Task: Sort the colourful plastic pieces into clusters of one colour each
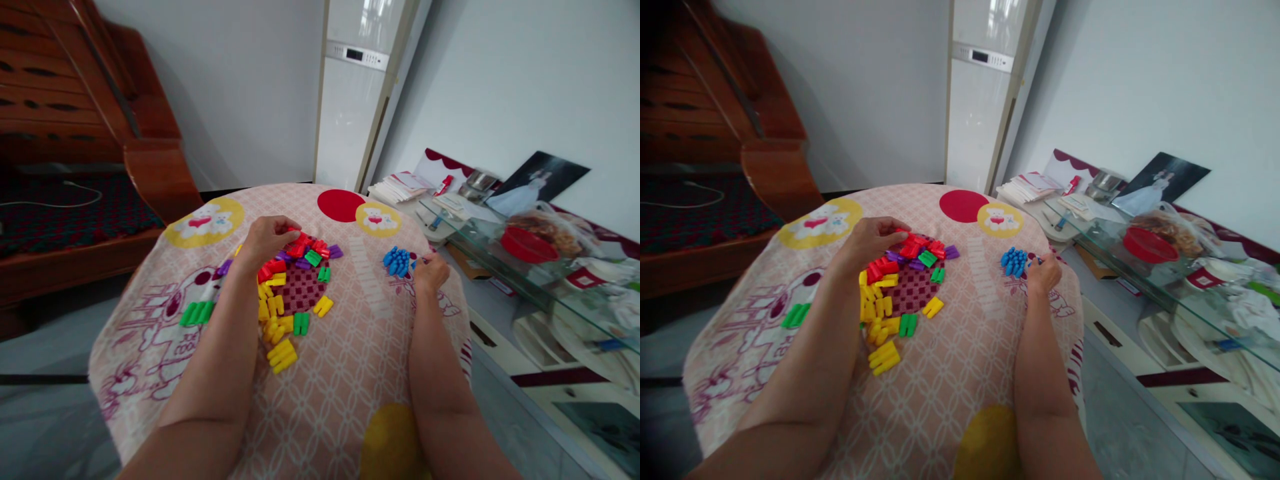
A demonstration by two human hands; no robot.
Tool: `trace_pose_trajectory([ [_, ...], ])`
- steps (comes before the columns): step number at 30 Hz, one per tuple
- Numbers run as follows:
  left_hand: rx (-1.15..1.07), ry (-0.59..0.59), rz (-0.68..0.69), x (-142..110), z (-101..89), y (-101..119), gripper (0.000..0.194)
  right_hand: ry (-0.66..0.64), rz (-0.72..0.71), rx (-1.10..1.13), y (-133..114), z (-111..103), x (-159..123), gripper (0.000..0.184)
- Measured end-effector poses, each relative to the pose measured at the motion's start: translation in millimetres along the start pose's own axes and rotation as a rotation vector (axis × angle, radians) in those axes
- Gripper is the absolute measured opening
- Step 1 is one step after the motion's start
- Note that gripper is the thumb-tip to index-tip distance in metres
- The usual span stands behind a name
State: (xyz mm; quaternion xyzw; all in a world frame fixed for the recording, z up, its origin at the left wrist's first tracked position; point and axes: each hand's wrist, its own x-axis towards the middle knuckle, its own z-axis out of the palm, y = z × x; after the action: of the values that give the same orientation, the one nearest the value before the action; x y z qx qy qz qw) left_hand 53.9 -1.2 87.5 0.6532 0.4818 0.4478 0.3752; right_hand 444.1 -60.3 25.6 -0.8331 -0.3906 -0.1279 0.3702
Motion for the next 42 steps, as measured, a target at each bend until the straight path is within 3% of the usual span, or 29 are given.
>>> trace_pose_trajectory([
  [10,-0.099,0.196,-0.042,-6.9,-31.6,4.2,0.024,-0.119,-0.101,-0.066,-7.5,3.9,-5.6,0.031],
  [14,-0.126,0.287,-0.032,-13.2,-45.1,5.4,0.022,-0.003,-0.11,-0.059,-10.2,0.3,-6.4,0.029],
  [18,-0.143,0.429,-0.009,-18.5,-60.4,9.8,0.018,0.068,-0.272,0.104,-31.2,-1.3,-16.4,0.025],
  [23,-0.209,0.739,0.23,-32.7,-81.9,33.1,0.015,-0.163,-0.531,0.311,-76.9,6.9,-56.6,0.025],
  [26,-0.22,0.842,0.351,-48.3,-92.1,51.1,0.012,-0.32,-0.674,0.356,-94.0,13.3,-82.0,0.028],
  [30,-0.211,0.947,0.457,-67.9,-100.9,70.1,0.01,-0.48,-0.76,0.309,-94.3,18.6,-94.6,0.028],
  [33,-0.252,1.019,0.579,-75.9,-105.5,79.3,0.009,-0.528,-0.718,0.278,-86.6,21.3,-90.2,0.027],
  [36,-0.284,1.026,0.636,-78.4,-107.6,82.7,0.008,-0.541,-0.66,0.274,-81.8,23.9,-85.4,0.028],
  [38,-0.293,0.972,0.589,-77.6,-106.0,80.8,0.007,-0.543,-0.649,0.273,-81.3,25.5,-84.8,0.028],
  [42,-0.251,0.669,0.337,-70.2,-95.1,70.8,0.01,-0.542,-0.644,0.273,-82.7,27.1,-87.7,0.029],
])
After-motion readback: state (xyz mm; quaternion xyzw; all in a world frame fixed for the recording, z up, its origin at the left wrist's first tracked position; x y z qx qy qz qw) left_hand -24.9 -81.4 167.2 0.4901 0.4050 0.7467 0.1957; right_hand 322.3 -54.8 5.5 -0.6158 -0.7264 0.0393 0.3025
